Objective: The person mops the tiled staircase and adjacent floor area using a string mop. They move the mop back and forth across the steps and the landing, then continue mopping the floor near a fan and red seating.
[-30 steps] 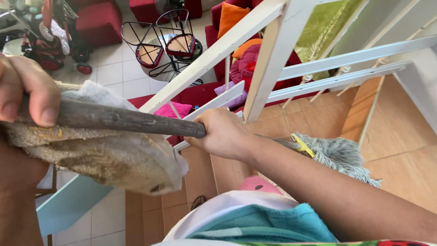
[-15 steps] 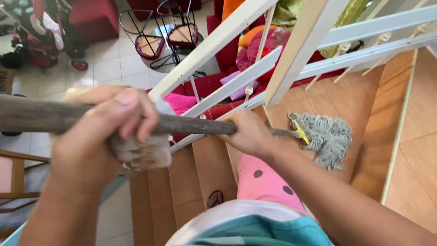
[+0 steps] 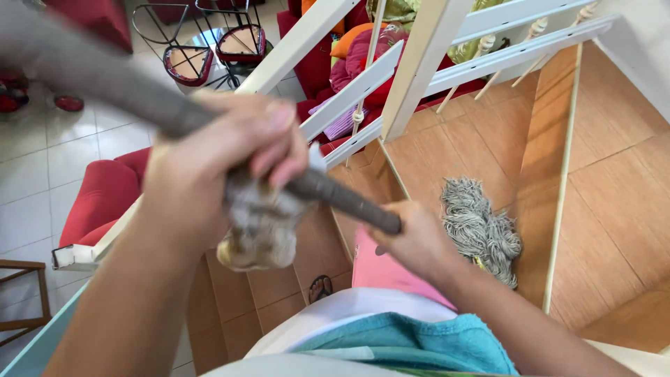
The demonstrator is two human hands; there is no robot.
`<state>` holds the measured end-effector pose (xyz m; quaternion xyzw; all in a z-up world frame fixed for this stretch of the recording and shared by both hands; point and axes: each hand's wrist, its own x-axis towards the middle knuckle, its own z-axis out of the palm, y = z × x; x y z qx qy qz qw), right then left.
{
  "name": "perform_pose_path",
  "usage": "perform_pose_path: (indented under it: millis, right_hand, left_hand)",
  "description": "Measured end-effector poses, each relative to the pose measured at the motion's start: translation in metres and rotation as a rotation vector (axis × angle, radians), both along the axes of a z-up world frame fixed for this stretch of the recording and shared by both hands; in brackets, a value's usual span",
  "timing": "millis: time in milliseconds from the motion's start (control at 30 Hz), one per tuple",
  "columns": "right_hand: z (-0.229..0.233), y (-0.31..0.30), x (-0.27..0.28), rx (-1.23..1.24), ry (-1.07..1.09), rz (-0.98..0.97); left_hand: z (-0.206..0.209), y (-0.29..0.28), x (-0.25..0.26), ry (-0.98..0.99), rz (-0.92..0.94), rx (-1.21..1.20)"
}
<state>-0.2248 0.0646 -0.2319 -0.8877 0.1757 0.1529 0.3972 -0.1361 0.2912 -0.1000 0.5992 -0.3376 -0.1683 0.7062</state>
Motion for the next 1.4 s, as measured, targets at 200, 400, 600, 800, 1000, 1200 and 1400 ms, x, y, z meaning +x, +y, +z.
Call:
perform_pose_path:
  millis: [200,400,600,800,1000,1200,1400]
  right_hand:
    - [-0.007,-0.01,0.03,-0.148,-0.187,-0.075]
    - [-0.075,-0.084,0.056,-0.353,-0.13,0.093]
    - [-0.217,-0.208,0.092,-0.582,-0.088,0.42]
    - [-0.154,-0.138,0.049,-0.465,-0.41,0.367]
    - [-0.113,-0.064,0.027,-0.32,-0.384,0.22]
    - [-0.148,-0.146,0.079,-0.407,-0.415,0.34]
    - [-0.17,-0.207,0.101,-0.366,-0.48,0.354]
  left_hand:
    - [-0.016,-0.019,0.016,0.167,0.101,-0.203]
    - [-0.112,-0.05,-0.011,0.18,-0.04,-0.395]
    - [-0.213,-0.102,-0.041,0.085,0.163,-0.105]
    - [-0.119,-0.055,-0.057,0.127,0.128,-0.078]
    - [-0.052,0.0,-0.068,-0.066,0.13,0.062]
    - [-0.111,-0.048,-0.018,0.002,0.192,0.067]
    - [-0.155,-0.102,-0.003,0.084,0.106,0.081]
